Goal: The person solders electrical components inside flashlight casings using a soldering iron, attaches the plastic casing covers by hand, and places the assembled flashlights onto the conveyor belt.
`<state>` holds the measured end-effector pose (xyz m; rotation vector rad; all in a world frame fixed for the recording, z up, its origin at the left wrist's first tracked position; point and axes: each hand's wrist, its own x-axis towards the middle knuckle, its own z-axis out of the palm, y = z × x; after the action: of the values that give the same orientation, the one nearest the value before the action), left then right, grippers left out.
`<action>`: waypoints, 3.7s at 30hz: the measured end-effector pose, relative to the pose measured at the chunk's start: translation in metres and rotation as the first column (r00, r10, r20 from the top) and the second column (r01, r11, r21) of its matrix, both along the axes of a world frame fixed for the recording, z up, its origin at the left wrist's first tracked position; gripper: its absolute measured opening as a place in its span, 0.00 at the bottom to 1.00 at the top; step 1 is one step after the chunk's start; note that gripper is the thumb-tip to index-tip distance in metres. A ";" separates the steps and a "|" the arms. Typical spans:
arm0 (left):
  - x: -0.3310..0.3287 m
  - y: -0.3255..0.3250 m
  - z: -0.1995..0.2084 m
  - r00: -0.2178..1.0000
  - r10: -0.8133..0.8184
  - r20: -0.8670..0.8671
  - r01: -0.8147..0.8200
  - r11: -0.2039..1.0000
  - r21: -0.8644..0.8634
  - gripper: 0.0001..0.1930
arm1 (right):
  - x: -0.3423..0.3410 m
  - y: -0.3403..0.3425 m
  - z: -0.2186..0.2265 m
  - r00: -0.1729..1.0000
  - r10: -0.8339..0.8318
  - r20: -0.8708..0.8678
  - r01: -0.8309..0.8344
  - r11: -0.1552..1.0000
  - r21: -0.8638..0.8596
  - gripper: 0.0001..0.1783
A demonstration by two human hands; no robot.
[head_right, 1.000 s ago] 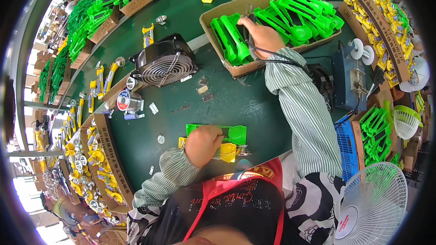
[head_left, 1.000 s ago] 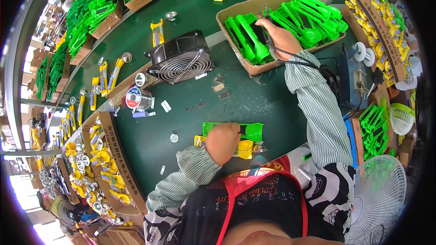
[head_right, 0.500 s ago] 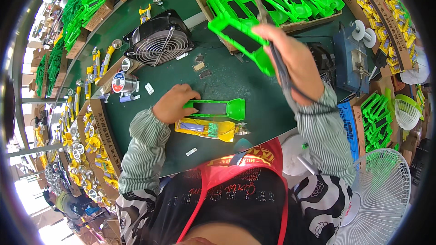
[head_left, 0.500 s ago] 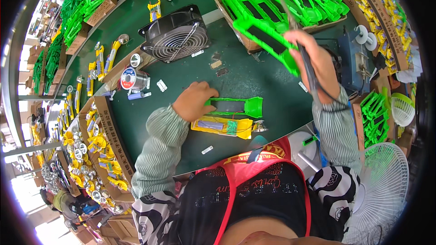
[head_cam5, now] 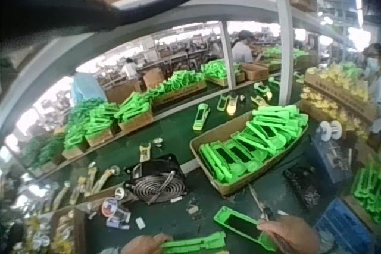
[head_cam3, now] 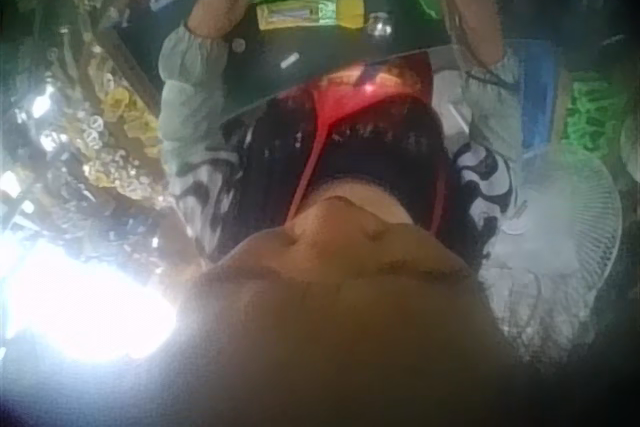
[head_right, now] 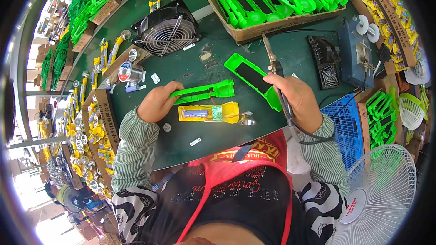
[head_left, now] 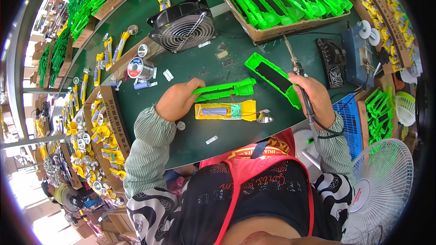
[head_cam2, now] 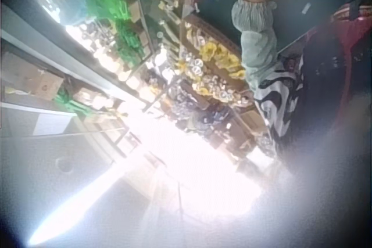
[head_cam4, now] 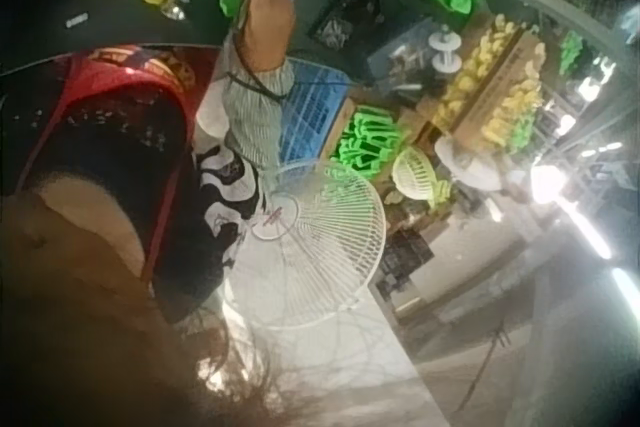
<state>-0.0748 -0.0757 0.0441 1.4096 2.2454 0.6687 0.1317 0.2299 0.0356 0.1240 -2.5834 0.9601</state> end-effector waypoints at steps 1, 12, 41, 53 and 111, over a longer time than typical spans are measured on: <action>0.002 0.001 -0.003 0.997 -0.029 -0.077 0.035 0.996 0.085 0.14 | 0.000 -0.001 -0.003 1.000 -0.001 0.003 0.001 1.000 0.000 0.22; 0.038 -0.034 -0.041 0.788 -0.231 -0.571 0.232 0.970 -0.072 0.26 | 0.006 -0.003 -0.008 0.999 0.039 0.016 -0.039 0.999 -0.017 0.23; -0.038 -0.004 0.062 0.945 -0.085 -0.317 0.162 0.961 0.224 0.29 | -0.007 0.012 -0.002 0.999 -0.031 -0.031 0.036 0.984 0.177 0.23; 0.002 -0.019 -0.022 0.970 -0.180 0.165 0.164 0.981 0.108 0.20 | -0.006 0.011 -0.017 0.995 0.055 -0.080 -0.023 0.935 0.355 0.24; 0.041 0.022 -0.038 0.920 0.379 -0.105 -0.386 0.921 -0.059 0.04 | -0.028 -0.039 0.000 0.989 0.080 -0.123 -0.086 0.995 -0.047 0.21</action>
<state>-0.0342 -0.0537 0.0062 0.9865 2.6216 0.6360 0.1041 0.1909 0.0356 0.2694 -2.4572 1.0171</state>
